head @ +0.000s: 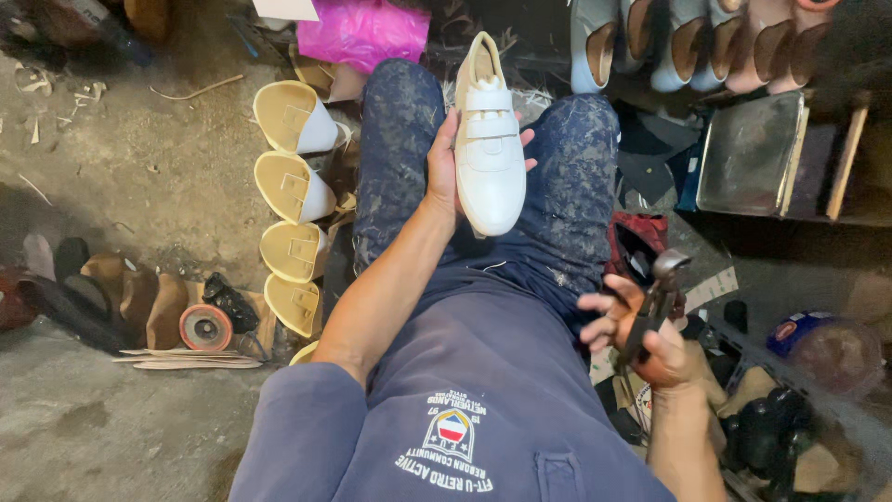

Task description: The person uses a hammer to tap and shape the sole and edges of a white shoe held on their lap. They repeatedly reposition the shoe, tap different areas, and briefly handle a second shoe before returning to the first.

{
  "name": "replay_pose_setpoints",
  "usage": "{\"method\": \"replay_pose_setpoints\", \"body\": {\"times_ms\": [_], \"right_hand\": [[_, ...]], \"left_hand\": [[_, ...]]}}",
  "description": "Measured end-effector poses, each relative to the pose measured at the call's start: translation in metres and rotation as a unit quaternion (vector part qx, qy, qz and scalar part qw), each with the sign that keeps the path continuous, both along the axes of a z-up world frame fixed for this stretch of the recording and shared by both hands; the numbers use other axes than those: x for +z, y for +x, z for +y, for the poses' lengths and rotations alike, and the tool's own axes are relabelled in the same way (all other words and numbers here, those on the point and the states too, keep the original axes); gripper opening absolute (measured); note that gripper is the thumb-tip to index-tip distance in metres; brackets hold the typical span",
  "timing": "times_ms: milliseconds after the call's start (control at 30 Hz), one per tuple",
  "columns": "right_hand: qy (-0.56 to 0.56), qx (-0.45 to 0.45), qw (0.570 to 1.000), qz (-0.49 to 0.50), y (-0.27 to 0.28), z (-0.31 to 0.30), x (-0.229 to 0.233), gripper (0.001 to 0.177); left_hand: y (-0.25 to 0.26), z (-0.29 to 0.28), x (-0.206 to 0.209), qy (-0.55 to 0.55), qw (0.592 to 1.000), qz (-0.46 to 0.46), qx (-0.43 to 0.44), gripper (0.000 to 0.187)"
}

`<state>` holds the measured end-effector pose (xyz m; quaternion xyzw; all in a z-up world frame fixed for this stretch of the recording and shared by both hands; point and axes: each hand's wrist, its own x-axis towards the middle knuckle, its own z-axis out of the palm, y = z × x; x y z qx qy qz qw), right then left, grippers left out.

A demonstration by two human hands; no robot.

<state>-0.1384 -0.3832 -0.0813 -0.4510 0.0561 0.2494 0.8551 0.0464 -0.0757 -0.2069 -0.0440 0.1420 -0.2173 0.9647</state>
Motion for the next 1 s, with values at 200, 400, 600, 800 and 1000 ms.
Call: {"method": "replay_pose_setpoints", "body": {"times_ms": [200,400,600,800,1000], "right_hand": [[-0.159,-0.145,0.968,0.130,0.039,0.036,-0.105,0.032],[-0.250,-0.189,0.938,0.151,0.061,0.061,-0.095,0.032],[-0.262,-0.184,0.935,0.154,0.062,0.060,-0.094,0.033],[-0.268,-0.193,0.932,0.152,0.062,0.065,-0.090,0.033],[-0.313,-0.174,0.929,0.090,0.063,0.078,-0.050,0.031]], "left_hand": [[0.000,0.002,0.000,-0.020,1.000,0.010,-0.013,0.084],[0.005,0.004,0.015,-0.019,0.999,0.037,-0.019,0.099],[0.008,0.001,0.025,-0.015,0.998,0.051,-0.019,0.104],[0.010,0.000,0.029,-0.005,0.998,0.050,-0.027,0.104],[-0.013,-0.002,0.059,0.191,0.981,0.035,-0.003,0.084]]}}
